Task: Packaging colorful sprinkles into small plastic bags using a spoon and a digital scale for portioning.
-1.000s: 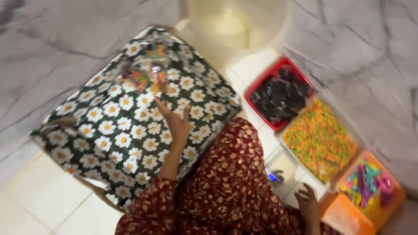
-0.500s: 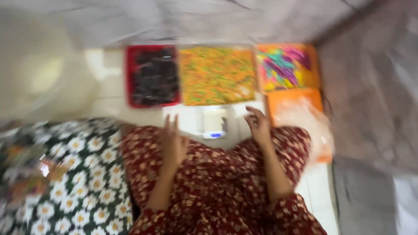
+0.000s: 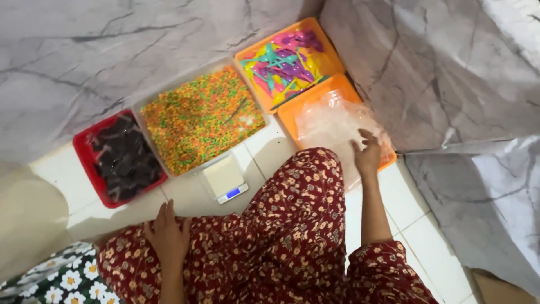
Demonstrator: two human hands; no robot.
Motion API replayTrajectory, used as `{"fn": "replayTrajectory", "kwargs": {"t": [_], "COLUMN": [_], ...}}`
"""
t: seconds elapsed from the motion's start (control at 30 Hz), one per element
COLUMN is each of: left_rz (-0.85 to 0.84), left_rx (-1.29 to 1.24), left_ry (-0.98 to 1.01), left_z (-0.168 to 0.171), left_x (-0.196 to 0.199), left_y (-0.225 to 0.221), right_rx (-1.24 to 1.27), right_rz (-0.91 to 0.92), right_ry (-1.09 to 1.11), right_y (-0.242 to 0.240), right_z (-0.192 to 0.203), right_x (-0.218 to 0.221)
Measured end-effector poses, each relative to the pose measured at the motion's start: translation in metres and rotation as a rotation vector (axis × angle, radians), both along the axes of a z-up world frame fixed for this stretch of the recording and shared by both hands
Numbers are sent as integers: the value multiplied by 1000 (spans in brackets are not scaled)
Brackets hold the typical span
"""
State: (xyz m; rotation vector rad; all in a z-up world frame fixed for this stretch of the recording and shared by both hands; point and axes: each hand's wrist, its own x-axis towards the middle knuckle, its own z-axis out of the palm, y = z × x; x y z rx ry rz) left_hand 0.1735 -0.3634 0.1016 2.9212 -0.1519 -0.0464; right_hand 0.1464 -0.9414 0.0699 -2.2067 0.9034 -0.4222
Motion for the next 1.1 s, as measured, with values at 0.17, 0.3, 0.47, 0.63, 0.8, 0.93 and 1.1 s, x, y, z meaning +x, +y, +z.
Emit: {"fn": "replayTrajectory", "kwargs": {"t": [0.17, 0.3, 0.47, 0.63, 0.8, 0.93, 1.1], "left_rz": [15, 12, 36, 45, 16, 23, 9], "left_rx": [117, 134, 159, 178, 169, 180, 192], "left_ry": [42, 71, 102, 151, 103, 88, 58], "left_z": [-13, -16, -17, -22, -27, -28, -29], "left_x": [0, 0, 2, 5, 3, 3, 6], "left_y": [-4, -7, -9, -9, -6, -7, -5], "right_rx": [-428, -436, -532, -432, -449, -389, -226], "right_rz": [187, 161, 87, 84, 36, 27, -28], "right_ry": [448, 393, 275, 332, 158, 183, 283], "right_y": [17, 15, -10, -31, -10, -11, -9], "right_z": [-74, -73, -51, -41, -30, -37, -45], "right_x": [1, 14, 28, 30, 40, 51, 59]}}
